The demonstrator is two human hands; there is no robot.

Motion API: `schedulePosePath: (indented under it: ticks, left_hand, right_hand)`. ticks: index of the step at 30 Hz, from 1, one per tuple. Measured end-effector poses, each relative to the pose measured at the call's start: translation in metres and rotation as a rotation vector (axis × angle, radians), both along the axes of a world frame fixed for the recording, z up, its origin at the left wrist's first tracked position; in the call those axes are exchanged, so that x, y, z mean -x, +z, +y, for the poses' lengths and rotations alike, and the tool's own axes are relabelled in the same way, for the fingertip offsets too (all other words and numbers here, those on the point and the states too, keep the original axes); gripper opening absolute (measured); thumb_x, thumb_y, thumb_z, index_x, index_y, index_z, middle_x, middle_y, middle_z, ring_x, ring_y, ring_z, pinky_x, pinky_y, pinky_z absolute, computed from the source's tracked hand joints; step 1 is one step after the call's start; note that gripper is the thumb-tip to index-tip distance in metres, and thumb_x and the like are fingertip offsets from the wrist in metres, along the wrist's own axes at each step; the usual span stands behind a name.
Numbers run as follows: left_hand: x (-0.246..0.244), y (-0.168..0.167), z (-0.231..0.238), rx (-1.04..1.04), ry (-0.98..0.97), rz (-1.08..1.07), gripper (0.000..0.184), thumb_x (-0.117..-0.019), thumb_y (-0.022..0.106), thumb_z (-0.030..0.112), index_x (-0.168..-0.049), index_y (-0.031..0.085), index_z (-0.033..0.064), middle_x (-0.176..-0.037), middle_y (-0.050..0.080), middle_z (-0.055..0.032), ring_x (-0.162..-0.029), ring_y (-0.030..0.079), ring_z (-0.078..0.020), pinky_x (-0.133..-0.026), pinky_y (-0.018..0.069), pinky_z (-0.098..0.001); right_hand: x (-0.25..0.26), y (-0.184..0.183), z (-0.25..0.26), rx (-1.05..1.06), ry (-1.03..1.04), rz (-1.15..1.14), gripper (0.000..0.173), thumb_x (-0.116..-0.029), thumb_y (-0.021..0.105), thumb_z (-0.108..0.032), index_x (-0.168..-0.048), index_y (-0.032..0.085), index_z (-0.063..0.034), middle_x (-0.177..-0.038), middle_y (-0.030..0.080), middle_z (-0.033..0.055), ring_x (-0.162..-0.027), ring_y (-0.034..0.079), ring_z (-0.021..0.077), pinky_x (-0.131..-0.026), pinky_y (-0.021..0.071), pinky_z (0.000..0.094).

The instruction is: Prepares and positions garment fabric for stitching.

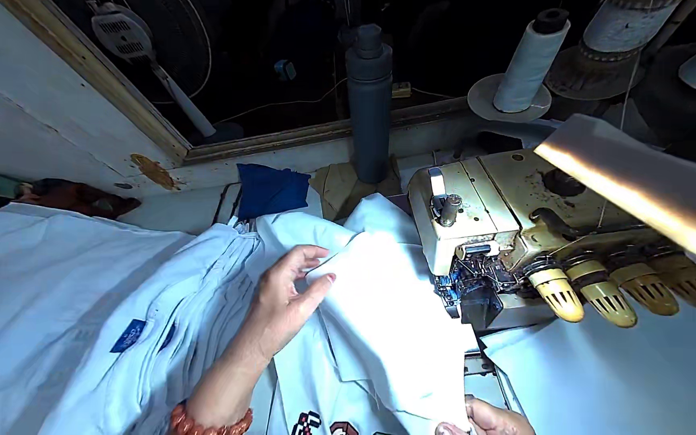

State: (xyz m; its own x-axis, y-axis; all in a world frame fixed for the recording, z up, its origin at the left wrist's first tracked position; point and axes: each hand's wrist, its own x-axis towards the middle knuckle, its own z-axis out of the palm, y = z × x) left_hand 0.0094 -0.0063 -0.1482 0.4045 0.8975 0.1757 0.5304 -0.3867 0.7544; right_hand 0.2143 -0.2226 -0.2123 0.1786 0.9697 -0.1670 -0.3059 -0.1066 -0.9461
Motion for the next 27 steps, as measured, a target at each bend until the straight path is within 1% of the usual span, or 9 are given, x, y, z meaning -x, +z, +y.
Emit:
schedulePosePath:
  ticks: [2,6,9,11,14,16,18,22,27]
  left_hand:
    - [0.003,-0.012,-0.001,0.256,-0.013,0.027,0.048,-0.0853,0.079,0.018,-0.129,0.062,0.0060,-0.105,0.072,-0.0054,-0.097,0.069,-0.0152,-0.086,0.0564,-0.0394]
    - [0.012,-0.015,-0.028,0.240,-0.038,-0.069,0.005,-0.0851,0.073,0.018,-0.087,0.073,0.0137,-0.075,0.069,0.0091,-0.073,0.065,0.0016,-0.070,0.0537,-0.0212]
    - [0.016,0.006,-0.082,0.684,-0.097,-0.706,0.022,-0.0972,0.056,0.008,-0.104,0.074,0.0185,-0.095,0.078,0.0055,-0.087,0.073,-0.0023,-0.082,0.0610,-0.0229]
    - [0.025,0.006,-0.101,0.780,-0.030,-0.744,0.028,-0.1004,0.050,0.003,-0.107,0.073,0.0170,-0.096,0.079,0.0042,-0.086,0.075,-0.0043,-0.081,0.0622,-0.0245]
    - [0.045,-0.026,-0.099,0.356,0.105,-0.040,0.007,-0.0937,0.061,0.007,-0.097,0.067,0.0093,-0.075,0.068,0.0094,-0.067,0.065,0.0000,-0.064,0.0559,-0.0218]
    - [0.043,-0.032,-0.105,-0.129,0.217,0.325,0.016,-0.0877,0.070,0.015,-0.091,0.073,0.0001,-0.075,0.069,-0.0102,-0.070,0.068,-0.0267,-0.069,0.0536,-0.0540]
    - [0.021,-0.018,-0.122,-0.413,0.206,0.313,0.026,-0.0887,0.068,0.023,-0.096,0.075,-0.0004,-0.093,0.074,-0.0164,-0.087,0.070,-0.0322,-0.084,0.0507,-0.0548]
    - [-0.035,-0.020,-0.176,-0.354,-0.117,0.195,0.032,-0.0958,0.069,0.029,-0.109,0.079,0.0016,-0.111,0.077,-0.0143,-0.100,0.074,-0.0232,-0.089,0.0560,-0.0396]
    - [-0.054,-0.031,-0.173,-0.164,0.089,-0.119,0.016,-0.0944,0.062,0.004,-0.091,0.076,-0.0025,-0.091,0.077,-0.0063,-0.089,0.070,-0.0065,-0.090,0.0514,-0.0219]
  right_hand:
    - [0.000,0.000,-0.001,-0.008,-0.007,-0.012,0.014,-0.0889,0.067,0.005,-0.096,0.072,-0.0058,-0.081,0.075,-0.0091,-0.072,0.068,-0.0023,-0.070,0.0573,0.0213]
    - [0.003,-0.005,-0.006,-0.006,-0.028,-0.077,0.014,-0.0941,0.060,0.004,-0.093,0.071,-0.0042,-0.080,0.072,-0.0081,-0.075,0.067,-0.0025,-0.073,0.0559,0.0210]
    - [0.004,-0.006,-0.009,0.012,-0.026,-0.044,0.016,-0.0944,0.059,0.005,-0.091,0.069,-0.0077,-0.077,0.072,-0.0109,-0.072,0.067,-0.0037,-0.071,0.0561,0.0200]
    - [0.005,-0.006,-0.011,0.012,-0.042,-0.045,0.020,-0.0894,0.061,0.006,-0.083,0.068,-0.0116,-0.070,0.067,-0.0148,-0.064,0.059,-0.0071,-0.063,0.0507,0.0168]
    - [0.002,-0.007,-0.017,-0.018,-0.047,-0.082,0.017,-0.0870,0.065,0.007,-0.082,0.071,-0.0081,-0.069,0.067,-0.0116,-0.064,0.061,-0.0059,-0.063,0.0517,0.0163]
    - [0.001,-0.007,-0.022,-0.054,-0.043,-0.149,0.015,-0.0859,0.068,0.004,-0.078,0.069,-0.0088,-0.066,0.063,-0.0137,-0.061,0.056,-0.0087,-0.059,0.0475,0.0130]
    - [0.001,-0.005,-0.026,-0.101,-0.028,-0.208,0.017,-0.0856,0.070,0.001,-0.073,0.064,-0.0094,-0.061,0.054,-0.0156,-0.056,0.046,-0.0110,-0.054,0.0394,0.0103]
    - [0.001,0.003,-0.031,-0.199,0.046,-0.194,0.003,-0.0854,0.070,0.004,-0.086,0.067,0.0021,-0.070,0.067,-0.0084,-0.066,0.059,-0.0090,-0.065,0.0504,0.0118]
    - [-0.003,0.002,-0.027,-0.239,0.112,-0.217,0.014,-0.0879,0.069,0.002,-0.076,0.062,0.0033,-0.064,0.058,-0.0049,-0.061,0.051,-0.0079,-0.061,0.0421,0.0116]
